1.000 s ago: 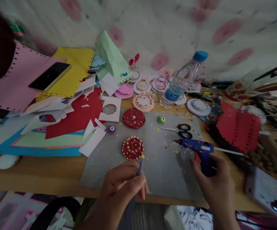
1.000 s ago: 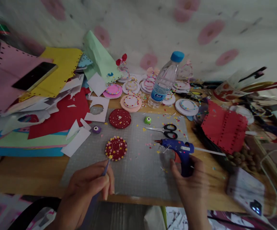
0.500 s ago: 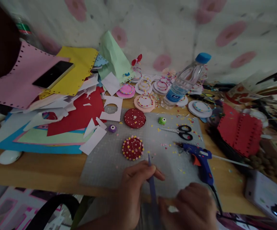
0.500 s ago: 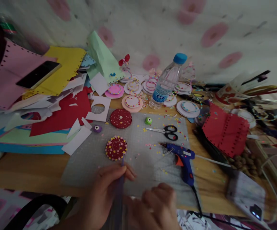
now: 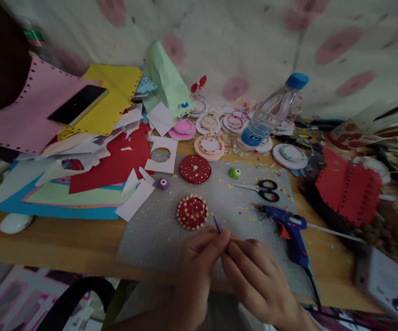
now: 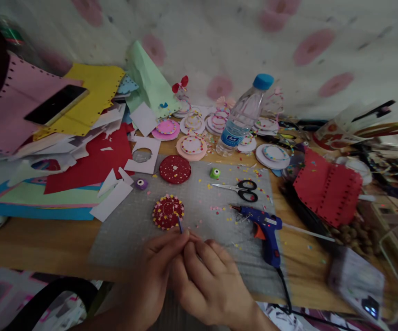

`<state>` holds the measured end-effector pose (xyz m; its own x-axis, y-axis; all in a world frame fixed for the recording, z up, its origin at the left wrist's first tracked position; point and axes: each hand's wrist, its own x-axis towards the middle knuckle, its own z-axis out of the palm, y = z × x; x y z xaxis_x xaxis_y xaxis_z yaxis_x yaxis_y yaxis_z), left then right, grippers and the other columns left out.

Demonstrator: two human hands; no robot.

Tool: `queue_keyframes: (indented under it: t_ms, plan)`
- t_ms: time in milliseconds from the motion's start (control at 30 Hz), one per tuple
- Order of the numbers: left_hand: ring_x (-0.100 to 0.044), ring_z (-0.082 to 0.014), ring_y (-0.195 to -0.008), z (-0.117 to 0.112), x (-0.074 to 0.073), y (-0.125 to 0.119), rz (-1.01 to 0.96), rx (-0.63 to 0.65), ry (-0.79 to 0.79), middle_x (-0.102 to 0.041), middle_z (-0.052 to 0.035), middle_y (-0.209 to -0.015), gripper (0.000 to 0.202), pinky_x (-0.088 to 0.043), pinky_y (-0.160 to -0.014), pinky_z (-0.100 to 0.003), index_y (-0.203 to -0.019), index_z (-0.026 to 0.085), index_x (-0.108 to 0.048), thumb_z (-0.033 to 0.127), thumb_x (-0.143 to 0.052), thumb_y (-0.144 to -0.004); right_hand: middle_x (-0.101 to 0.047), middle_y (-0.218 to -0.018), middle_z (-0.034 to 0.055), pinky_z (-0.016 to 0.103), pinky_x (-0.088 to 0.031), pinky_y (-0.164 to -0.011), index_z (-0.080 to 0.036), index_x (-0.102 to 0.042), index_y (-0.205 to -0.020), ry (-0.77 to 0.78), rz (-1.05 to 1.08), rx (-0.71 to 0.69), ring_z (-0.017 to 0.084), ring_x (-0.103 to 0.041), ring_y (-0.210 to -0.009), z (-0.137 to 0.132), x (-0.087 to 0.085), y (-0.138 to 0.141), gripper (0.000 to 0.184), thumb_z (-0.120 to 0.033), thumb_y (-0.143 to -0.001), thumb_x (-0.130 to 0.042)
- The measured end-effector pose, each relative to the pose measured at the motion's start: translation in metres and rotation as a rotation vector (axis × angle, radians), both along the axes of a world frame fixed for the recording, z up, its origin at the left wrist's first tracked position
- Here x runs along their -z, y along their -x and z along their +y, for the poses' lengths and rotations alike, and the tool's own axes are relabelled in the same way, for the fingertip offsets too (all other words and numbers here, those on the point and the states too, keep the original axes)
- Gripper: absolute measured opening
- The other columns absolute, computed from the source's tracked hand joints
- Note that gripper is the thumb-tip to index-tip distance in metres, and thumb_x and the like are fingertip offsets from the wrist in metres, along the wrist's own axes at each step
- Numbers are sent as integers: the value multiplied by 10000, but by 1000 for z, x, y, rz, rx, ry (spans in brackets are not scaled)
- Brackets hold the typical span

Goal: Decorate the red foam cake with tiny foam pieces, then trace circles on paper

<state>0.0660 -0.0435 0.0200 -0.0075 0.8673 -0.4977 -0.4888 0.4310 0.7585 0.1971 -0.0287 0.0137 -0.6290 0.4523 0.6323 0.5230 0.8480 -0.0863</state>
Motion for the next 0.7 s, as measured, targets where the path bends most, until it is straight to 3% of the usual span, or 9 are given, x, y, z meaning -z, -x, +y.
queue_keyframes:
  t_ms: [133, 233, 367, 467, 567, 700]
  plan:
    - [-588, -168, -799, 0, 3, 3, -8, 50, -6, -691, -36, -783, 283, -471, -788, -285, -771, 190, -771, 436, -657, -849, -744, -805, 102, 343, -553, -652, -163, -645, -909, 70, 109, -1, 225, -695, -766, 2, 7, -2, 204, -45, -925, -480]
    - [-575, -158, -745, -3, 5, 17, 127, 138, -46, -704, -44, -772, 338, -463, -701, -261, -825, 191, -786, 463, -597, -891, -690, -716, 24, 274, -505, -574, -212, -583, -753, 272, 275, 97, 151, -628, -615, 9, 10, -1, 242, 7, -854, -561]
    - [-509, -119, -552, 1, 5, 49, 458, 162, -155, -648, -8, -644, 301, -414, -535, -227, -870, 190, -764, 413, -568, -919, -580, -649, -59, 241, -441, -515, -247, -488, -772, 566, 781, 291, 110, -552, -530, 34, 11, 6, 266, -34, -808, -644]
    - [-450, -99, -458, 12, 4, 68, 704, 119, -197, -534, 37, -519, 282, -369, -467, -211, -746, 185, -695, 373, -569, -915, -566, -645, -80, 220, -416, -504, -254, -455, -831, 822, 1063, 217, 101, -518, -537, 61, 14, 12, 247, -126, -820, -666]
    - [-485, -103, -452, 25, 5, 74, 853, 146, -196, -506, 47, -486, 269, -378, -459, -204, -714, 186, -659, 357, -577, -904, -550, -607, -95, 207, -379, -475, -256, -431, -834, 1019, 1093, 97, 90, -459, -502, 78, 20, 17, 266, -205, -814, -691]
    - [-515, -110, -456, 35, 9, 71, 943, 187, -192, -528, 47, -487, 220, -396, -454, -204, -801, 180, -698, 357, -602, -888, -546, -585, -89, 201, -362, -460, -251, -413, -810, 1131, 1030, 91, 85, -442, -490, 80, 30, 18, 312, -281, -804, -724]
